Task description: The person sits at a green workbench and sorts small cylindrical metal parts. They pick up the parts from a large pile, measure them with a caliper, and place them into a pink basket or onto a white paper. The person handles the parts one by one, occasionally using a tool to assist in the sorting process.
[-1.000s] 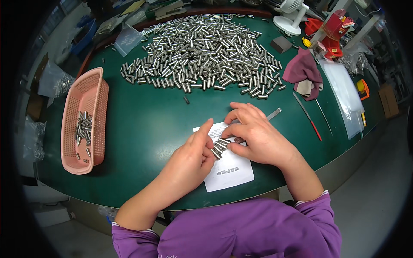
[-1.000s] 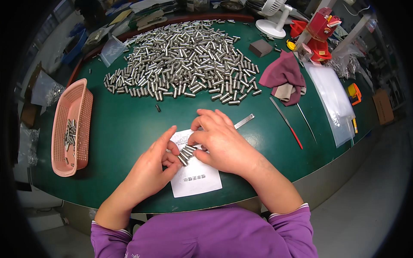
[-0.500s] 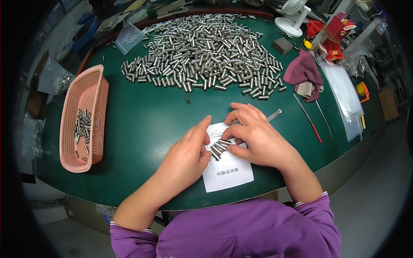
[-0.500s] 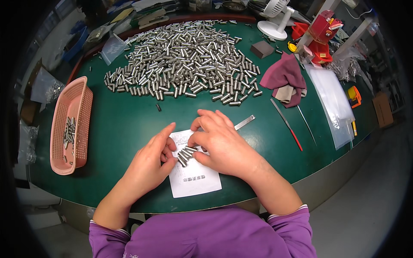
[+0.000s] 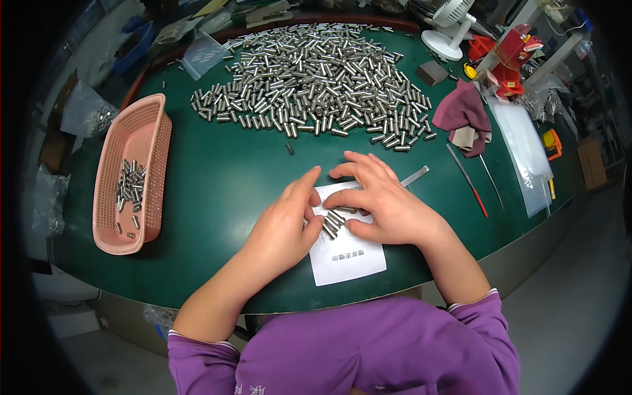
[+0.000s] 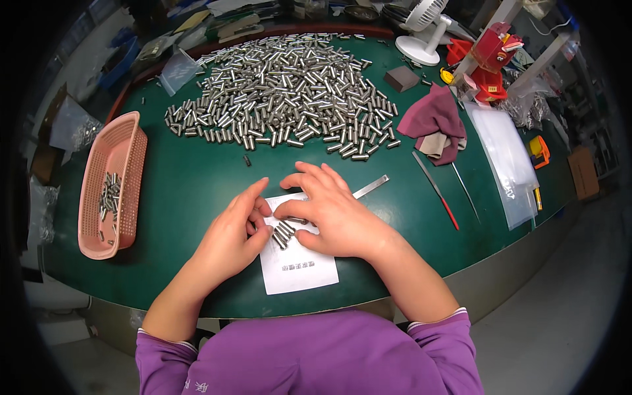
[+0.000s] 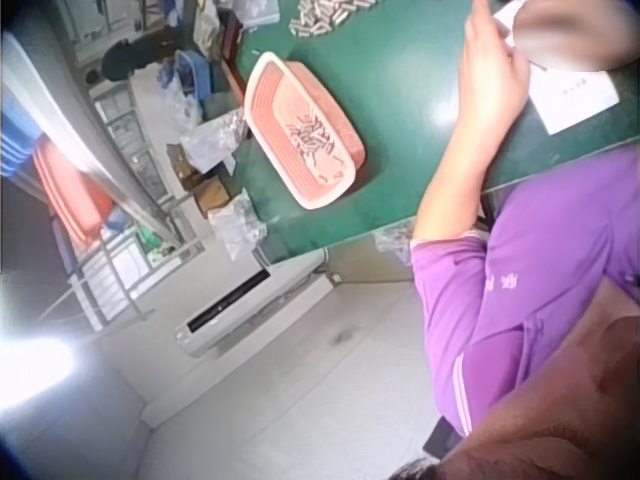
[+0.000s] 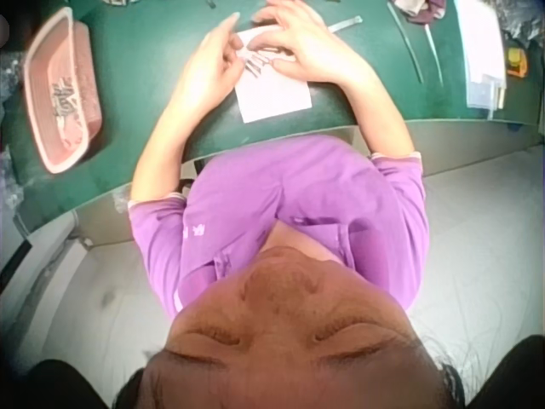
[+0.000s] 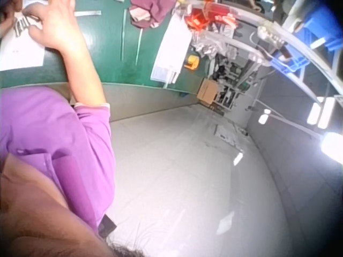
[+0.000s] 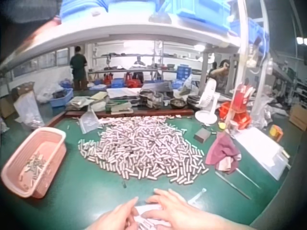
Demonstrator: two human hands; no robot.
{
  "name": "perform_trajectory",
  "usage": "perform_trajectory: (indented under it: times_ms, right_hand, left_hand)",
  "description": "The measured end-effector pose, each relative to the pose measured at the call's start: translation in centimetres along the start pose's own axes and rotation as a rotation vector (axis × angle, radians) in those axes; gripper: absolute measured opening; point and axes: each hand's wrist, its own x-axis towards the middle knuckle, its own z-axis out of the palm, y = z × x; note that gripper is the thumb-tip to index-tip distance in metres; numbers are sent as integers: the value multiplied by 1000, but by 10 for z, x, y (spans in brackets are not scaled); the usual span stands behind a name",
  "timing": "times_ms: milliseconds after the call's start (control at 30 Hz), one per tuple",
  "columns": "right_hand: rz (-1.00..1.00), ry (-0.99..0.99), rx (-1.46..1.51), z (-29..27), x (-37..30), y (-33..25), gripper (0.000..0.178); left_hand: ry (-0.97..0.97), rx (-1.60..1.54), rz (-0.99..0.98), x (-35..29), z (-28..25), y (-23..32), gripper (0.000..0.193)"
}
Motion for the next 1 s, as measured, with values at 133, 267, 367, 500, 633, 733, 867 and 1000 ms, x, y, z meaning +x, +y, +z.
perform_trajectory:
  times_ms: [133, 267, 367, 500, 633, 733, 867, 1000]
  right_hand:
    - [-20, -17, 7, 2, 0, 3, 33]
    - [-3, 35, 83, 0, 2, 2, 34]
    - [-9, 141, 207, 1, 4, 0, 32]
    - [-63, 213, 206, 3, 6, 1, 33]
    - [-72, 235, 183, 3, 6, 1, 33]
    - [-67, 238, 183, 2, 6, 1, 35]
    - [-39, 313, 206, -4, 4, -1, 38]
    - [71, 582, 120, -12, 3, 7, 36]
  left_hand:
    - [6, -42, -39, 2, -1, 0, 67]
    - [22, -193, -94, 5, -4, 4, 56]
    - [-39, -502, -155, 8, -1, -2, 46]
    - [-154, -842, -228, 10, 1, -3, 41]
    - [-149, -921, -260, 11, 1, -2, 40]
    - [-117, -916, -262, 11, 2, -4, 38]
    - [-82, -903, -247, 11, 4, -9, 35]
    - [-75, -909, -269, 13, 3, -7, 34]
